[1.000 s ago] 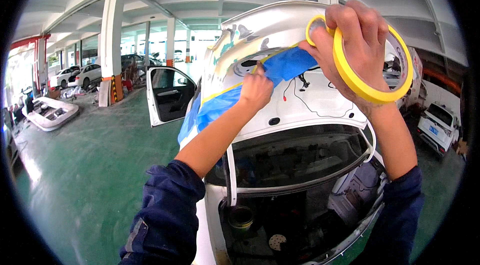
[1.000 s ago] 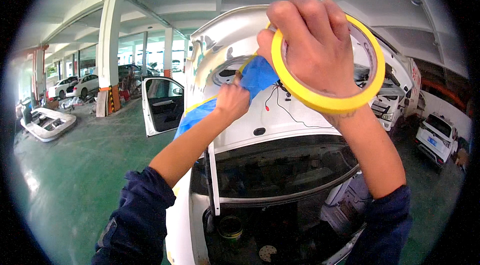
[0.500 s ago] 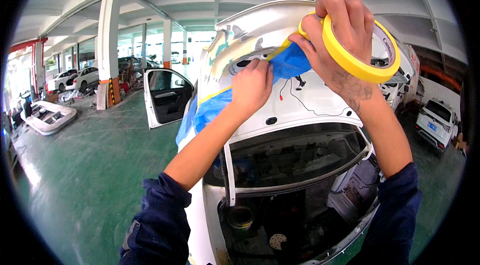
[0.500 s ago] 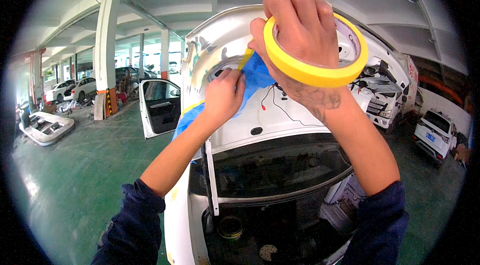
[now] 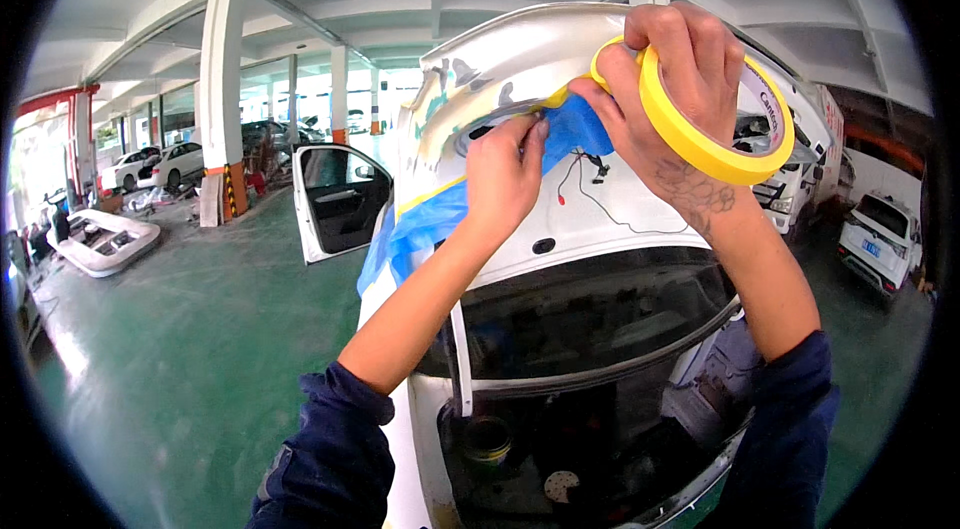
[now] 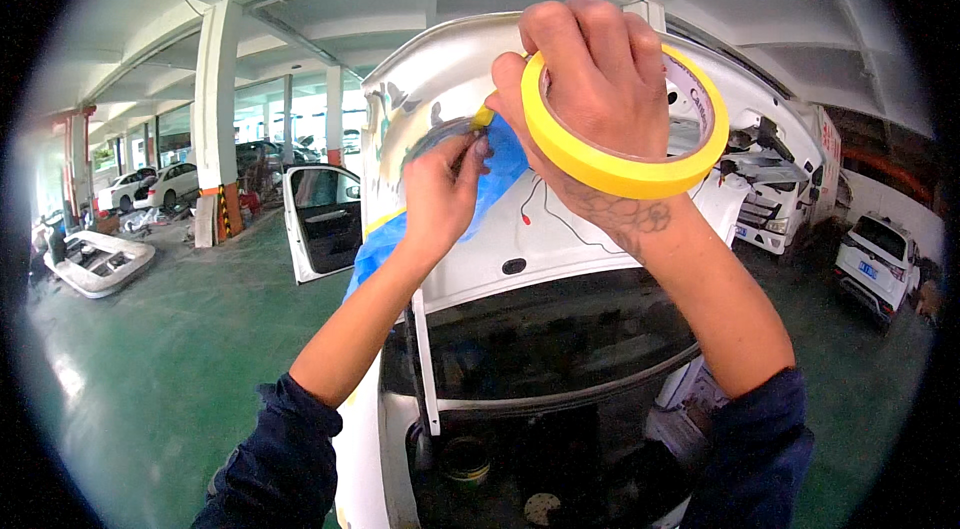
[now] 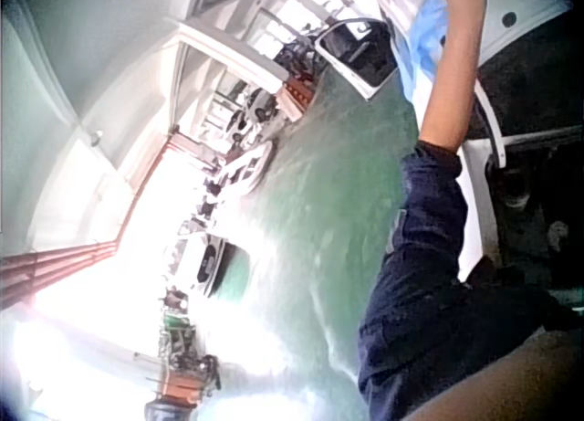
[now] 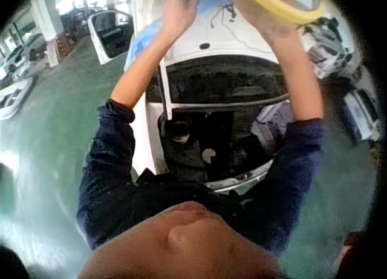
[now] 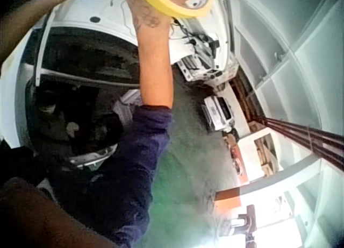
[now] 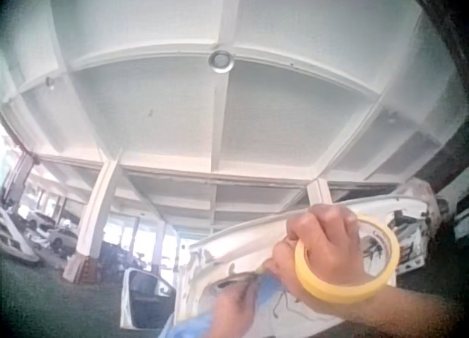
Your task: The person applies blue masking paper and yellow masking tape to the front fender and hood of a white car. They smooth the paper and tape along the wheel arch, hood edge, and trunk area to protect surfaces during bodywork.
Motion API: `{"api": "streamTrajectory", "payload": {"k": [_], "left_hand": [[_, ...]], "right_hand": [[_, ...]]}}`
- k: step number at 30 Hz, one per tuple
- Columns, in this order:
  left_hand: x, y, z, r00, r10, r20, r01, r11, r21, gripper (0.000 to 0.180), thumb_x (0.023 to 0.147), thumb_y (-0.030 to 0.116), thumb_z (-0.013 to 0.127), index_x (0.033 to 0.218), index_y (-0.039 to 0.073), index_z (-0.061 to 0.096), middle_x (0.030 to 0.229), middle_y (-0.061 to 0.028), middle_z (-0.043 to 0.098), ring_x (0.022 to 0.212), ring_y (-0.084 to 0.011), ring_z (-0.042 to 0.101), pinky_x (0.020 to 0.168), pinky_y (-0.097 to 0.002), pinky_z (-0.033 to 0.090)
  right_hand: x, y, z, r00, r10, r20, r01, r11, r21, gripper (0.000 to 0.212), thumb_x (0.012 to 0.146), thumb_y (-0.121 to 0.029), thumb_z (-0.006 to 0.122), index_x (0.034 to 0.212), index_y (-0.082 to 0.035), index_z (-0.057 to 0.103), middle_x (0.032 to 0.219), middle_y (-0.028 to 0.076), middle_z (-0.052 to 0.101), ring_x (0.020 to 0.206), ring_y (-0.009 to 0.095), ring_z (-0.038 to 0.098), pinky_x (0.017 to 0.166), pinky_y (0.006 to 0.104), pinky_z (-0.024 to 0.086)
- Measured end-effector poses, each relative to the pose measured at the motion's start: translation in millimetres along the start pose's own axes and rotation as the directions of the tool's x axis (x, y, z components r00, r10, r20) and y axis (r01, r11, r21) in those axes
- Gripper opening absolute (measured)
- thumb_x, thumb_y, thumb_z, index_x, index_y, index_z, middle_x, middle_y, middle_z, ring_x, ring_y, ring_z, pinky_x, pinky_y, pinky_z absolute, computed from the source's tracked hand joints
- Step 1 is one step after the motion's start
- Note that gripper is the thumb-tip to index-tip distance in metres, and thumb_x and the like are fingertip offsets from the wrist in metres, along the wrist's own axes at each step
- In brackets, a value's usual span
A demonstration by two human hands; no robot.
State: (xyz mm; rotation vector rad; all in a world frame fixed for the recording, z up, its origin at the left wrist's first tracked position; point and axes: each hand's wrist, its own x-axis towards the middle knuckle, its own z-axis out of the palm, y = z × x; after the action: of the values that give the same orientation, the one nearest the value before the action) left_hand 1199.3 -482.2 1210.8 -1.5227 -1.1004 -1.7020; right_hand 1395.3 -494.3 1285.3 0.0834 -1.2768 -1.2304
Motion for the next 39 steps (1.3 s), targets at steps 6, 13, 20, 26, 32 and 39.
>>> {"api": "streamTrajectory", "payload": {"k": [6,13,20,26,32,39], "left_hand": [[10,8,6,0.998,-0.053,-0.045,0.047,0.99,-0.132,0.021,0.1,0.011,0.06,0.099,-0.006,0.071,0.08,-0.013,0.074,0.065,-0.018,0.071,0.063,-0.0304,0.056],[11,5,3,0.993,-0.113,-0.022,0.111,0.989,-0.094,0.027,0.098,0.019,0.065,0.093,-0.007,0.073,0.077,-0.0118,0.074,0.061,-0.0156,0.069,0.058,-0.0294,0.054],[18,26,-6,0.968,-0.252,-0.011,0.25,0.962,-0.11,0.036,0.092,0.028,0.074,0.075,-0.004,0.074,0.057,-0.0093,0.066,0.048,-0.0132,0.062,0.047,-0.0283,0.048],[13,35,-38,0.839,0.514,-0.179,-0.31,0.721,0.62,0.056,0.07,0.047,0.088,0.096,0.001,0.069,0.089,-0.0094,0.066,0.087,-0.028,0.063,0.077,-0.037,0.049],[65,74,-36,0.813,0.571,-0.111,-0.382,0.667,0.64,0.073,0.06,0.052,0.09,0.112,0.006,0.064,0.134,-0.0133,0.048,0.129,-0.0376,0.038,0.106,-0.0546,0.027],[73,85,-58,0.894,0.447,-0.017,-0.271,0.572,0.774,0.072,0.063,0.058,0.087,0.11,0.007,0.066,0.136,-0.0112,0.049,0.13,-0.0357,0.039,0.105,-0.055,0.027]], "right_hand": [[-8,-2,-21,0.995,0.066,0.079,-0.066,0.998,0.005,0.024,0.07,-0.024,0.079,0.086,-0.012,0.066,0.105,0.001,0.056,0.107,0.025,0.051,0.091,0.0435,0.036],[-2,25,-13,0.999,0.046,-0.002,-0.045,0.986,-0.163,0.037,0.061,-0.031,0.084,0.087,-0.013,0.065,0.107,0.004,0.053,0.105,0.027,0.05,0.087,0.0453,0.037],[9,33,2,0.995,0.07,0.065,-0.064,0.993,-0.098,0.04,0.065,-0.035,0.087,0.089,-0.012,0.064,0.107,0.005,0.05,0.106,0.025,0.048,0.086,0.0437,0.038],[9,34,5,0.995,0.071,0.064,-0.069,0.997,-0.029,0.043,0.057,-0.032,0.086,0.089,-0.008,0.068,0.107,0.007,0.052,0.103,0.027,0.049,0.085,0.043,0.041],[4,48,2,1.0,0.007,0.026,-0.009,0.999,0.04,0.04,0.057,-0.028,0.084,0.088,-0.008,0.067,0.108,0.008,0.053,0.102,0.027,0.051,0.086,0.0418,0.041],[27,65,11,0.963,0.102,-0.249,-0.068,0.988,0.141,0.026,0.078,-0.029,0.07,0.084,-0.003,0.072,0.091,0.015,0.061,0.098,0.032,0.057,0.083,0.0458,0.042]]}}
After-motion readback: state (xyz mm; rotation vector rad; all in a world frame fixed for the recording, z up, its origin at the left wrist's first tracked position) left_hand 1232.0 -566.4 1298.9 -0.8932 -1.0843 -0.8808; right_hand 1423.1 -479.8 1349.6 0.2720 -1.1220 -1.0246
